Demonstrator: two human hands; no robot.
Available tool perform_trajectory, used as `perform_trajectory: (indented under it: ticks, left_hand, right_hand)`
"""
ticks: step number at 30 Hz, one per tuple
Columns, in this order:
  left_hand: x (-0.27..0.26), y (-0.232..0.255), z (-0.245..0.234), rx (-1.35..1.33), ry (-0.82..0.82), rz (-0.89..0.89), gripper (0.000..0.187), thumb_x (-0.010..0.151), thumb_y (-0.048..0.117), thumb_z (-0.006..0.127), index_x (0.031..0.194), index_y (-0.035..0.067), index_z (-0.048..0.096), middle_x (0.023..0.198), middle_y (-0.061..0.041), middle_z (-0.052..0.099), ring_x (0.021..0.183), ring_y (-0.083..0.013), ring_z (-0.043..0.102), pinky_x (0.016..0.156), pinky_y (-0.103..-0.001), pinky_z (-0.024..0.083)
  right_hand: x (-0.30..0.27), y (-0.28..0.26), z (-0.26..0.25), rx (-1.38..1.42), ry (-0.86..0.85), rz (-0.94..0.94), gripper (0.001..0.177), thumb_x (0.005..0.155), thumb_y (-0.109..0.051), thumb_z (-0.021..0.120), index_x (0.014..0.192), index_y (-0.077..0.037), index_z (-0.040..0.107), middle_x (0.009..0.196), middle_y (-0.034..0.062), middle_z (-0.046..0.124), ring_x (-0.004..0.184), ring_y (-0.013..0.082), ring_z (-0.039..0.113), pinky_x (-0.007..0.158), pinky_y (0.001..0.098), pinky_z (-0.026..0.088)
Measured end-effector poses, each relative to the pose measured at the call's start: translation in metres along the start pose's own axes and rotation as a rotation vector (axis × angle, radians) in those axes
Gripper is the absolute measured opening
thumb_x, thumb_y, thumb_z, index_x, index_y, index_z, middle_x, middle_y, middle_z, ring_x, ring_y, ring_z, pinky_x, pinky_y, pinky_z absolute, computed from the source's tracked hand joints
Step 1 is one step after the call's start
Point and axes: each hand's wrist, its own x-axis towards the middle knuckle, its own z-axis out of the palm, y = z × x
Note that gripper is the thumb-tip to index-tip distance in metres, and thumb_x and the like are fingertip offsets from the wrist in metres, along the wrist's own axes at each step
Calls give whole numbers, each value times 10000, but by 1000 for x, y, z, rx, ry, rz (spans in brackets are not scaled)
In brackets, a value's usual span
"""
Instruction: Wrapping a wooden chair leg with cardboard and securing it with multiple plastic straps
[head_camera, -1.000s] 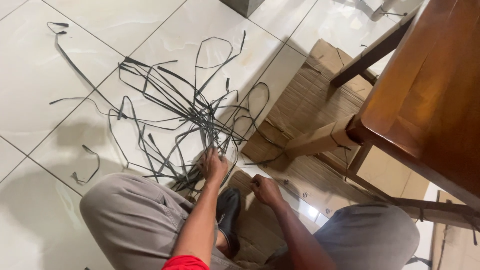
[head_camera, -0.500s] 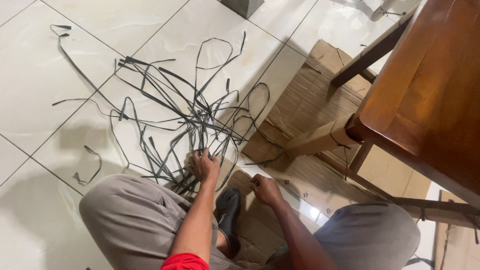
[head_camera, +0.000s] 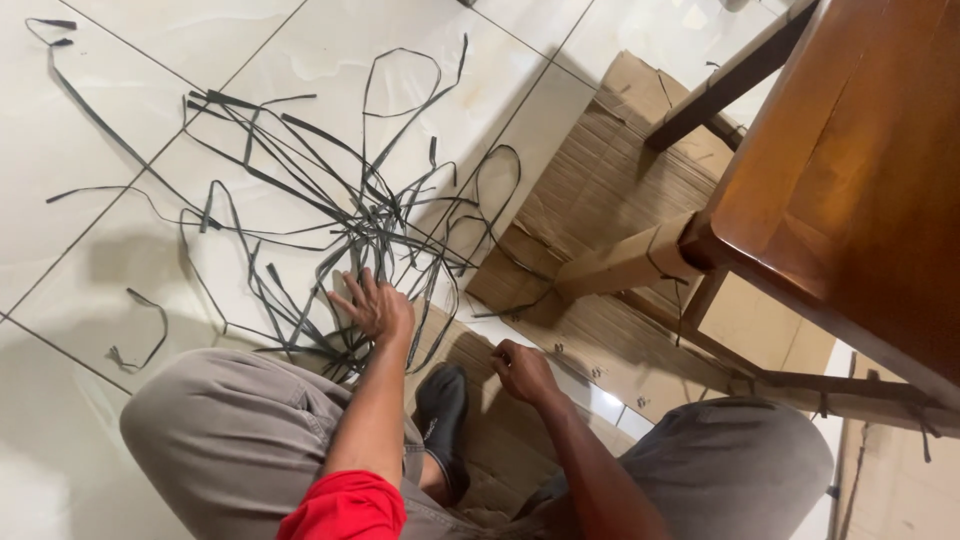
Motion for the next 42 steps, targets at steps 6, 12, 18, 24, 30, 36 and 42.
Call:
perform_trajectory:
  ticks: [6,12,18,24,30,36,42]
  left_hand:
    - [9,-7,19,33,55,20,222,956,335,661,1046,171,782,1476,-7,573,1553,-347,257,1208,-737,-62]
    - [-5,-2,20,-249,172,54,168,913,303,676,962,177,775,1343,-20,617,1464,-323,398,1146,-734,206]
    - [6,9,43,-553,222,-69,54,837,312,662,871,321,703,1257,91,594,1392,-260,455,1073,-584,368]
    - [-17,27,15,-712,395,142,11,810,228,664,808,219,659,1159,-16,661,1226,-342,595,993,-560,415]
    - [-61,60,-40,-1147,189,129,68,848,217,566,890,171,594,889,-83,699,952,-359,699,859,-485,501]
    - [-83,80,-89,-1425,-206,147,72,801,208,632,850,156,621,692,-43,692,718,-176,687,732,-346,542]
    - [-100,81,-99,-1241,-372,343,95,821,224,718,915,217,727,784,-32,748,804,-212,749,759,-338,591]
  right_hand:
    - [-1,2,-3,8,4,6,241,957,-290,629,1110,-122,710,960,163,770,1024,432,712,875,569,558]
    - [-3,2,-4,29,9,-2,236,951,-308,633,1112,-158,721,945,133,775,1034,398,717,892,544,564]
    - [0,-2,-6,27,17,-21,255,949,-302,634,1124,-133,713,943,147,774,1029,411,714,893,556,560]
    - [-4,-7,-6,17,24,-11,258,952,-305,628,1130,-145,723,959,138,776,1044,412,711,911,555,559]
    - [3,-5,-8,11,8,-1,263,956,-332,620,1133,-166,723,989,129,778,1082,398,702,951,547,550]
    - [4,-9,-23,262,176,41,284,943,-306,658,1159,-138,734,1014,160,783,1025,349,744,895,507,581]
    - [-12,-24,-47,879,420,125,483,1040,-455,566,1224,-35,717,1089,246,746,1063,374,712,900,505,575]
